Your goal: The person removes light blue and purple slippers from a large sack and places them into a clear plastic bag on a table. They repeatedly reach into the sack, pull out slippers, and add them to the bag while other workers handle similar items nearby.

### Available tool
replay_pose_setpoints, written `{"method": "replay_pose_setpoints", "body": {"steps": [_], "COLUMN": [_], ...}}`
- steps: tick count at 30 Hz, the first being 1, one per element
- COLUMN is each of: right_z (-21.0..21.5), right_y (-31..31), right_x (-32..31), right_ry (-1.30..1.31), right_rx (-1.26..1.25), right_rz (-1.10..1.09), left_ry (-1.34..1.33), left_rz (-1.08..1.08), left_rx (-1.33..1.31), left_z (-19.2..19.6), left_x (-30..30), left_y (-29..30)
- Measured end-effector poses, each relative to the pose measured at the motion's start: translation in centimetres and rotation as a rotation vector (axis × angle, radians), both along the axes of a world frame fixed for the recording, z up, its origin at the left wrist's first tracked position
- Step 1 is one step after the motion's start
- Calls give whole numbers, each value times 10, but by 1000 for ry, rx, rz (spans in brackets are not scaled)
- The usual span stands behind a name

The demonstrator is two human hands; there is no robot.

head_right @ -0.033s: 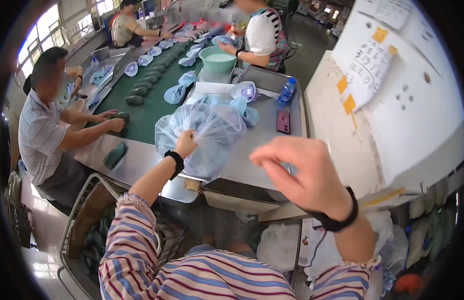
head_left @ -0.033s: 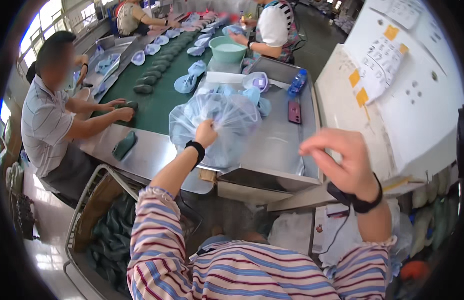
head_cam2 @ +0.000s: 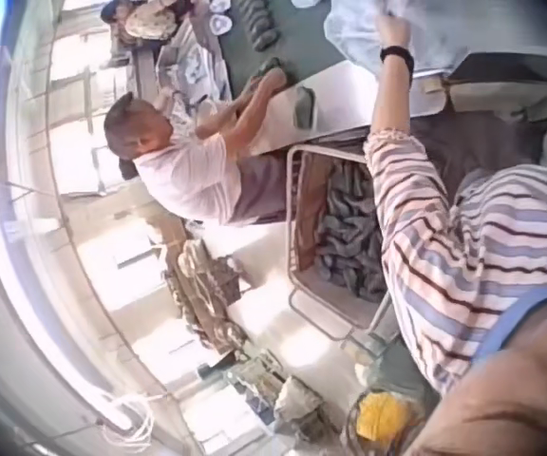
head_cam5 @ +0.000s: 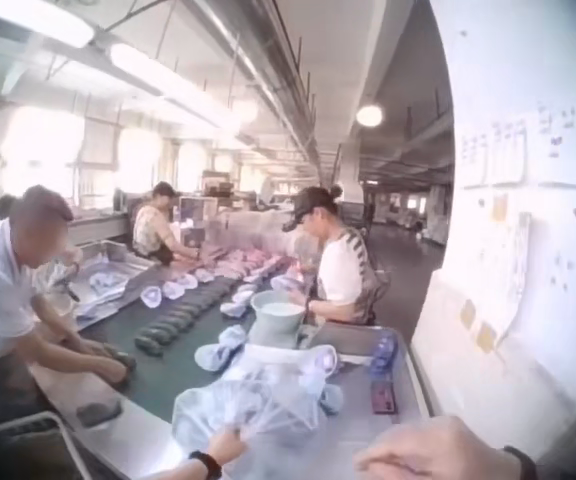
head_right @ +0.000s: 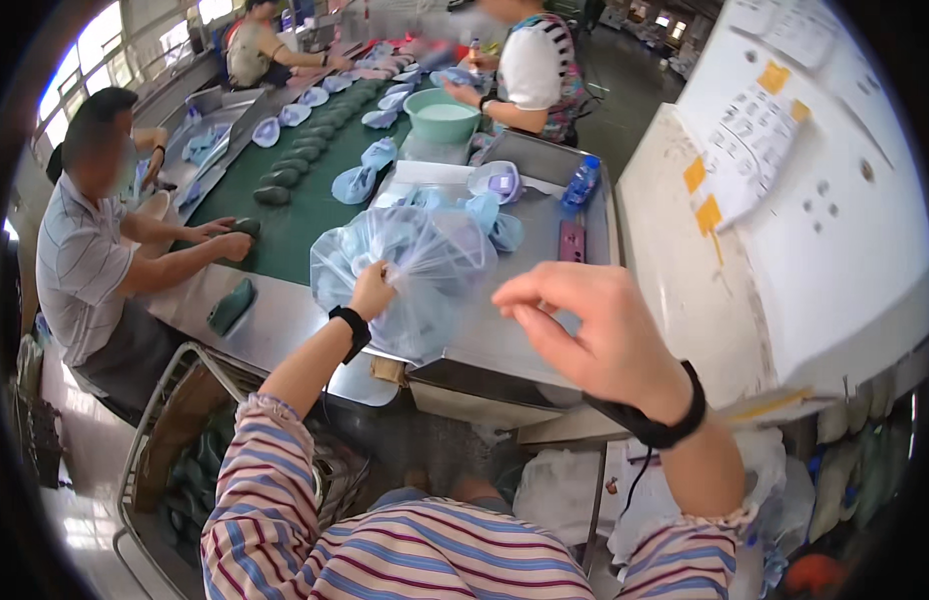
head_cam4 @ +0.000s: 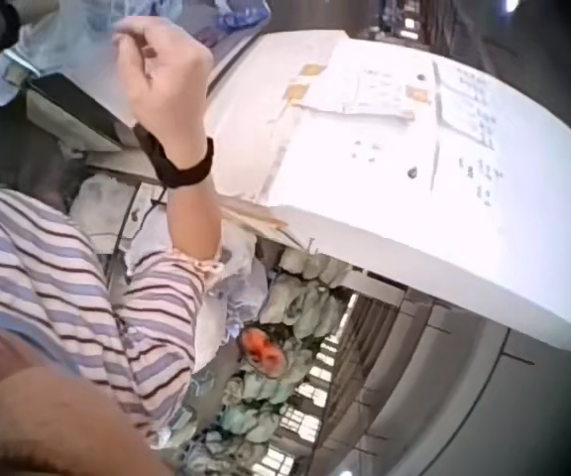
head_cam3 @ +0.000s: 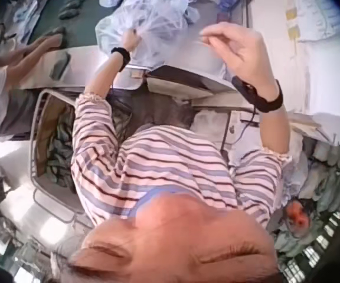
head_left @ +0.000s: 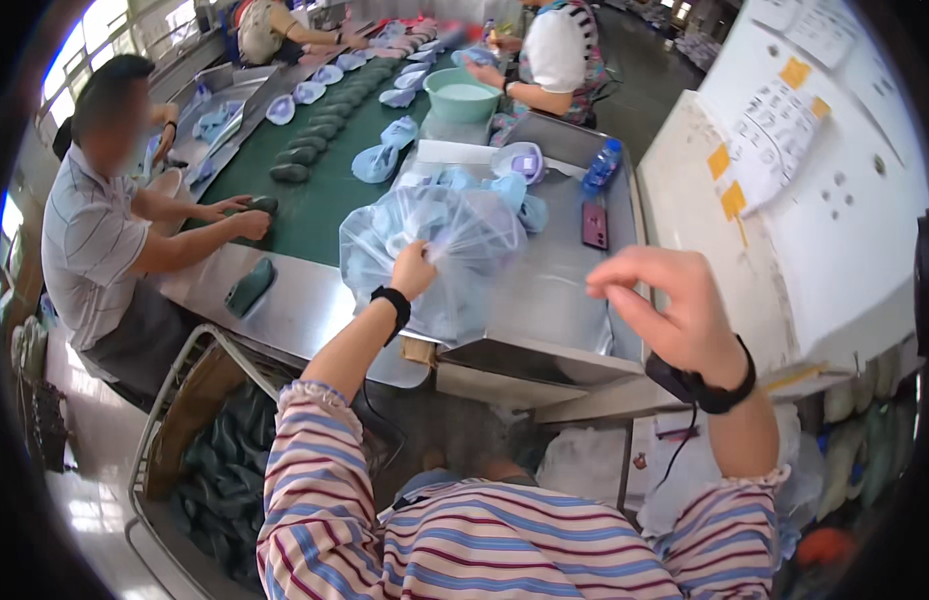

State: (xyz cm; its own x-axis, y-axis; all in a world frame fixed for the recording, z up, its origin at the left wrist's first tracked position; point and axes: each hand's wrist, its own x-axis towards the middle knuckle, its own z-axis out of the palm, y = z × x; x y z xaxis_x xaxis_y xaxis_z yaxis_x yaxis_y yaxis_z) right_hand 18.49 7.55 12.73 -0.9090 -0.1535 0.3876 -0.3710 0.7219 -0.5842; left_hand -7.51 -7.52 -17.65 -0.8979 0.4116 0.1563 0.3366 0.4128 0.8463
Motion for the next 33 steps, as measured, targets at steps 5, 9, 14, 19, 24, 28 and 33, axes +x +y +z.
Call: {"method": "replay_pose_setpoints", "body": {"steps": [5, 9, 14, 19, 24, 28, 33], "right_z": [-57, -75, -115, -184, -203, -196, -224], "right_y": [42, 56, 59, 57, 58, 25, 37], "right_x": [-115, -183, -259, -291, -303, -313, -327], "right_ry": [-307, -410, -521, -766, -918, -949, -742], "right_rx": [-88, -344, -330, -287, -182, -297, -803], "right_rz": [136, 300, 488, 311, 266, 83, -79], "left_ry": [90, 349, 293, -29, 121, 6, -44], "left_rz": [-42, -162, -174, 19, 25, -103, -8], "left_rx": [141, 262, 364, 396, 126, -71, 160], "left_z": [63, 116, 91, 74, 81, 73, 68], "left_x": [5, -14, -32, -33, -41, -34, -54], "left_y": [-15, -14, -20, -45, -84, -59, -68]}}
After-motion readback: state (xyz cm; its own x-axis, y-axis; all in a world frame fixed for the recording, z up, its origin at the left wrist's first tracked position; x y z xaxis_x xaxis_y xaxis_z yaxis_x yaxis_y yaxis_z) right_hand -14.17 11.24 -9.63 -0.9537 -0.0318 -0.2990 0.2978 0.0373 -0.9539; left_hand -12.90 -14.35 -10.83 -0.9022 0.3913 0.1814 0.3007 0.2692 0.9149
